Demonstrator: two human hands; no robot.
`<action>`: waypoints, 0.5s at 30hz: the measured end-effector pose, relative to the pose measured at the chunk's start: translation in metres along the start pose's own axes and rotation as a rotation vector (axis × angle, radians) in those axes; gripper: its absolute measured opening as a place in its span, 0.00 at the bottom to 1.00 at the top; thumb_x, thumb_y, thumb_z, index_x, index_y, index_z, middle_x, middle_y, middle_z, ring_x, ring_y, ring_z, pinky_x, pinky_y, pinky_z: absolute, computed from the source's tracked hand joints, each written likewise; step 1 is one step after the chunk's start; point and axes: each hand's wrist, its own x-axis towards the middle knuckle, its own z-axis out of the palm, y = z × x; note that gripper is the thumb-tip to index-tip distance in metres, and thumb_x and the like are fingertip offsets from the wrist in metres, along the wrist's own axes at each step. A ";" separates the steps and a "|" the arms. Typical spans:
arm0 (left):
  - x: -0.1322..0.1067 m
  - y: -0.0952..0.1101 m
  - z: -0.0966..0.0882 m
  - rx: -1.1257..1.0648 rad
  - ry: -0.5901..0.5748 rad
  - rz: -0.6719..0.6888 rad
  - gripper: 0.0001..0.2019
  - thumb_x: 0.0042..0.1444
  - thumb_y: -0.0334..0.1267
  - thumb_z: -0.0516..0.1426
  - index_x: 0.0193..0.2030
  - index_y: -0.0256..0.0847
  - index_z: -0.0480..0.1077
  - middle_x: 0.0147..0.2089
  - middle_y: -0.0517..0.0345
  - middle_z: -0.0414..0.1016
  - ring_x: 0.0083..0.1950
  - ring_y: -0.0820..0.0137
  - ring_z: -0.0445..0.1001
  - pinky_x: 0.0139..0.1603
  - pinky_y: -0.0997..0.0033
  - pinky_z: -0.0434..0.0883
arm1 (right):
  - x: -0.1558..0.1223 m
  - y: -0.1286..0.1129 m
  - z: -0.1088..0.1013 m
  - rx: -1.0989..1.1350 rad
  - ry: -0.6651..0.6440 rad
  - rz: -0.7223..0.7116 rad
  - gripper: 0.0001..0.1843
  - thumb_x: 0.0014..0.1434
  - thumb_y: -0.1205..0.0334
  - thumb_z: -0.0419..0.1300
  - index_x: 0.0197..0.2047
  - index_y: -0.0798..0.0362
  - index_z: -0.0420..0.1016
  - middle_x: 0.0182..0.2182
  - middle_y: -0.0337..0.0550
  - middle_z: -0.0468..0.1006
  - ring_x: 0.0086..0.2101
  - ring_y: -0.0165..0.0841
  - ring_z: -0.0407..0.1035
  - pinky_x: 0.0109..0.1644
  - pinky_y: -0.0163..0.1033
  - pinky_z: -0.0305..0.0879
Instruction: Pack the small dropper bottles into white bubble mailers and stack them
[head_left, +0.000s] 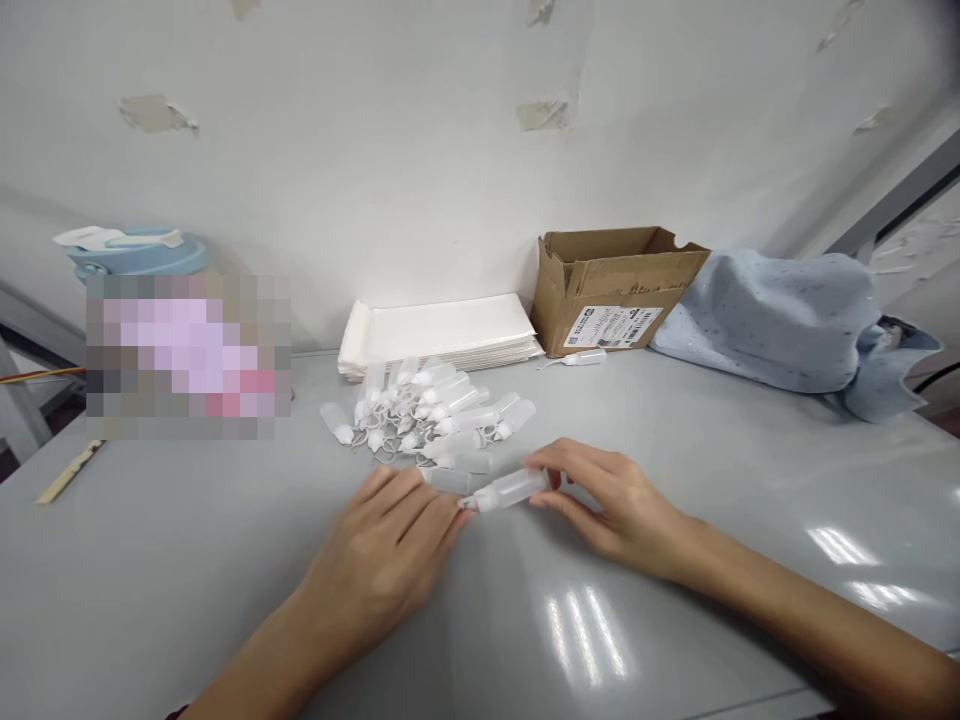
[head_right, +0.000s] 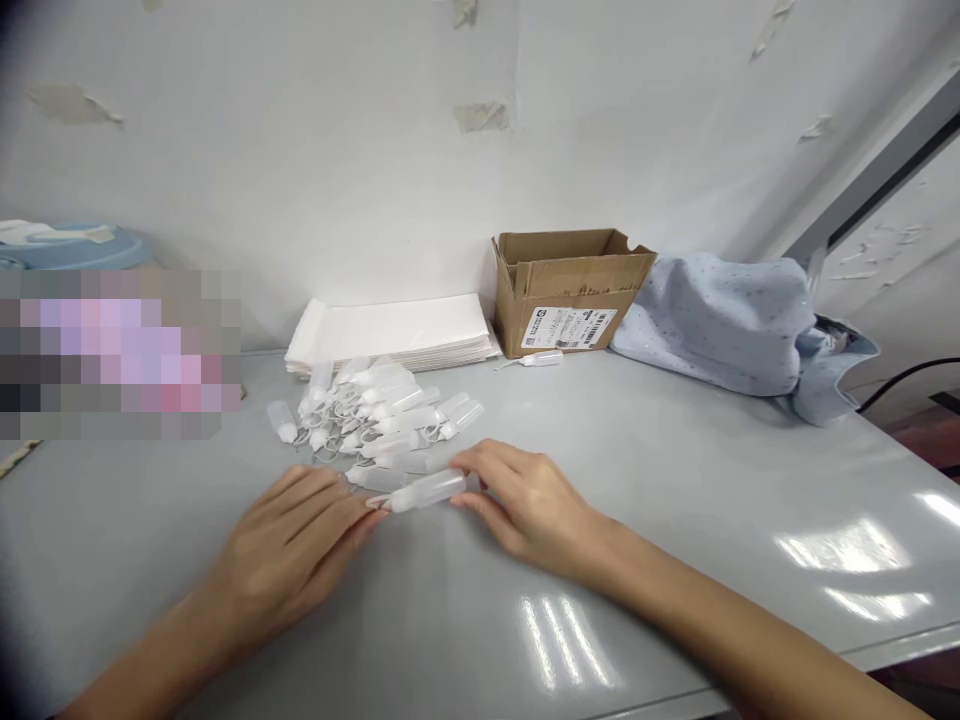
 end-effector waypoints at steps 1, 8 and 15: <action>0.000 -0.003 -0.002 0.016 0.014 -0.026 0.08 0.58 0.26 0.55 0.29 0.37 0.66 0.23 0.59 0.67 0.27 0.69 0.62 0.30 0.68 0.58 | 0.001 0.004 -0.002 -0.035 0.017 0.011 0.10 0.64 0.65 0.54 0.49 0.56 0.66 0.36 0.48 0.74 0.31 0.32 0.69 0.34 0.38 0.69; -0.009 -0.035 -0.010 0.345 0.230 -0.292 0.07 0.58 0.32 0.58 0.29 0.40 0.67 0.22 0.61 0.69 0.30 0.68 0.66 0.30 0.69 0.59 | 0.005 0.034 -0.016 -0.216 0.151 0.150 0.08 0.63 0.63 0.55 0.46 0.54 0.68 0.36 0.45 0.75 0.32 0.33 0.70 0.33 0.37 0.68; -0.021 -0.071 -0.010 0.576 0.279 -0.316 0.05 0.58 0.32 0.58 0.31 0.42 0.68 0.22 0.59 0.70 0.31 0.63 0.67 0.33 0.64 0.58 | 0.007 0.061 -0.021 -0.272 0.172 0.234 0.08 0.63 0.60 0.54 0.44 0.54 0.68 0.34 0.46 0.75 0.30 0.34 0.70 0.31 0.40 0.69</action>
